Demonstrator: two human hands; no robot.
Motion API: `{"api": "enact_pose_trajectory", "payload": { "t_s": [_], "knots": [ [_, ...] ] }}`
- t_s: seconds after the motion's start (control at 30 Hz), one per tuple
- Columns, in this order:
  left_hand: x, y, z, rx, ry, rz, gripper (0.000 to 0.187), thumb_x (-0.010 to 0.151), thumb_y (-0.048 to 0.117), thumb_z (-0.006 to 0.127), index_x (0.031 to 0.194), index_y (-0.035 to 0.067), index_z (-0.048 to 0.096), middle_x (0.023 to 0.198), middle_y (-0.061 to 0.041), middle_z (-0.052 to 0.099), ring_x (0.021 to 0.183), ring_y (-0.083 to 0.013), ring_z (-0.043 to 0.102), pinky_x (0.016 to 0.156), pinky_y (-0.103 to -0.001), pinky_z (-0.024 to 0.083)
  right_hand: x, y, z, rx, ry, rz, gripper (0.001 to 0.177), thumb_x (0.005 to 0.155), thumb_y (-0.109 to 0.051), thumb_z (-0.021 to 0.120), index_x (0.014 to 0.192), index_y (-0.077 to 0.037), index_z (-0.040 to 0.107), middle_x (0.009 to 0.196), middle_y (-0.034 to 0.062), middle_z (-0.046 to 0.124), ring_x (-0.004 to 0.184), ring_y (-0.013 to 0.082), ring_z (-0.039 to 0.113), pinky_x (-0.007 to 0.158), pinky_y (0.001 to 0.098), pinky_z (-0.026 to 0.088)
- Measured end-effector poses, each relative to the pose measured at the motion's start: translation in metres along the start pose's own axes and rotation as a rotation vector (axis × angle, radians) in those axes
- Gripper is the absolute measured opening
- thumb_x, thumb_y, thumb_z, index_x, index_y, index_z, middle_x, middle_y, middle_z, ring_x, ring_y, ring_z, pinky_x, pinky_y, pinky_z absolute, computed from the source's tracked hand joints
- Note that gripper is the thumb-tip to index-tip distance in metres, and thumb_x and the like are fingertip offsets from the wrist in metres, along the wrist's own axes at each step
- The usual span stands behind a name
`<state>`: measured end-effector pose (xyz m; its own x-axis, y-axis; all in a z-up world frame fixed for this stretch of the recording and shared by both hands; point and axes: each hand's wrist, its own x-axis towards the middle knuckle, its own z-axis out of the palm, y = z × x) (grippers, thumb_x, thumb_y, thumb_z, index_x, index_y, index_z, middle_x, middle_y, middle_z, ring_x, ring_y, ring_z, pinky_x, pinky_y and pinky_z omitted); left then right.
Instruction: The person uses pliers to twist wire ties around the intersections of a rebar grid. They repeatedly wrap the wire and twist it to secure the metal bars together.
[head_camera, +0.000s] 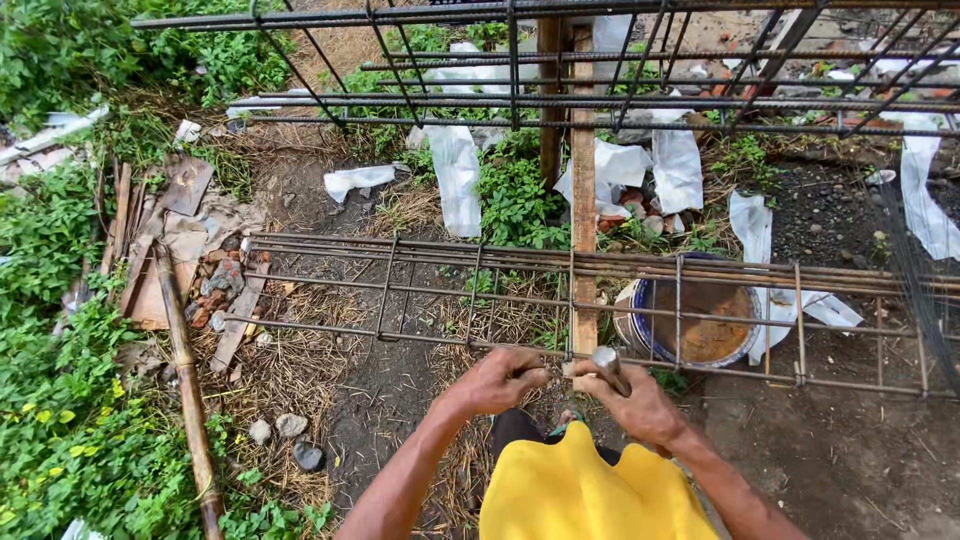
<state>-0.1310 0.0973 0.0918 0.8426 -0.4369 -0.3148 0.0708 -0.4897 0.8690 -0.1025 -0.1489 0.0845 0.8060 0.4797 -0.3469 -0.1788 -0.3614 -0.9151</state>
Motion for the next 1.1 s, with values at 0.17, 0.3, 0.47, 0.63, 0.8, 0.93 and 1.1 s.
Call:
{"api": "enact_pose_trajectory", "payload": {
  "t_s": [0.17, 0.3, 0.47, 0.63, 0.8, 0.93, 1.1],
  "knots": [
    [0.006, -0.007, -0.02, -0.046, -0.25, -0.159, 0.016, 0.101, 0.028, 0.058, 0.091, 0.016, 0.06, 0.094, -0.002, 0.061, 0.081, -0.0165, 0.056, 0.072, -0.035, 0.048, -0.006, 0.026, 0.002, -0.351, -0.246, 0.036, 0.023, 0.095, -0.03, 0.06, 0.108, -0.021, 0.076, 0.076, -0.0063, 0.065, 0.063, 0.0078, 0.053, 0.058, 0.027, 0.042],
    [-0.001, -0.01, -0.036, -0.001, -0.397, -0.17, 0.015, 0.099, 0.02, 0.059, 0.106, 0.013, 0.071, 0.116, -0.008, 0.073, 0.101, -0.0225, 0.07, 0.083, -0.039, 0.06, -0.005, 0.051, 0.022, -0.129, -0.369, 0.213, 0.019, 0.093, -0.034, 0.07, 0.098, -0.018, 0.079, 0.081, -0.0101, 0.061, 0.076, 0.0049, 0.052, 0.069, 0.0221, 0.043],
    [0.007, -0.037, -0.05, -0.006, -0.21, -0.251, 0.022, 0.102, 0.024, 0.058, 0.103, 0.01, 0.074, 0.085, -0.006, 0.068, 0.072, -0.0172, 0.061, 0.059, -0.031, 0.052, 0.022, 0.038, 0.048, -0.131, -0.161, 0.229, 0.022, 0.093, -0.036, 0.065, 0.092, -0.016, 0.074, 0.073, -0.0054, 0.056, 0.066, 0.0085, 0.049, 0.062, 0.0257, 0.039],
    [0.022, -0.086, -0.068, -0.111, -0.166, -0.281, 0.024, 0.106, 0.022, 0.056, 0.089, 0.011, 0.069, 0.066, 0.004, 0.049, 0.056, -0.011, 0.04, 0.05, -0.028, 0.032, 0.051, 0.026, 0.072, -0.486, 0.025, -0.11, 0.037, 0.088, -0.014, 0.057, 0.121, -0.028, 0.067, 0.075, 0.0061, 0.072, 0.068, 0.0215, 0.06, 0.069, 0.0366, 0.047],
    [0.042, -0.101, -0.084, -0.29, 0.056, -0.351, 0.021, 0.098, 0.021, 0.06, 0.108, 0.005, 0.068, 0.103, -0.014, 0.069, 0.085, -0.0247, 0.069, 0.072, -0.038, 0.06, 0.071, 0.019, 0.093, -0.43, 0.036, -0.108, 0.028, 0.096, -0.007, 0.053, 0.117, -0.018, 0.067, 0.07, 0.0006, 0.068, 0.042, 0.0081, 0.052, 0.035, 0.026, 0.048],
    [0.056, -0.17, -0.087, -0.127, 0.469, -0.3, 0.048, 0.102, 0.051, 0.062, 0.109, 0.005, 0.073, 0.091, -0.017, 0.07, 0.088, -0.0259, 0.073, 0.073, -0.037, 0.062, 0.097, 0.021, 0.082, -0.237, 0.057, 0.15, 0.024, 0.096, -0.009, 0.05, 0.113, -0.014, 0.068, 0.083, 0.0081, 0.072, 0.071, 0.0235, 0.071, 0.072, 0.036, 0.058],
    [0.086, -0.224, -0.074, 0.725, 0.301, -0.47, 0.043, 0.11, 0.041, 0.029, 0.113, 0.016, 0.063, 0.112, -0.011, 0.066, 0.124, -0.0235, 0.059, 0.118, -0.047, 0.035, 0.138, 0.017, 0.1, -0.051, 0.105, 0.513, 0.027, 0.098, -0.012, 0.056, 0.119, 0.001, 0.065, 0.079, 0.0153, 0.07, 0.045, 0.0147, 0.059, 0.036, 0.0227, 0.05]
  ]
}}
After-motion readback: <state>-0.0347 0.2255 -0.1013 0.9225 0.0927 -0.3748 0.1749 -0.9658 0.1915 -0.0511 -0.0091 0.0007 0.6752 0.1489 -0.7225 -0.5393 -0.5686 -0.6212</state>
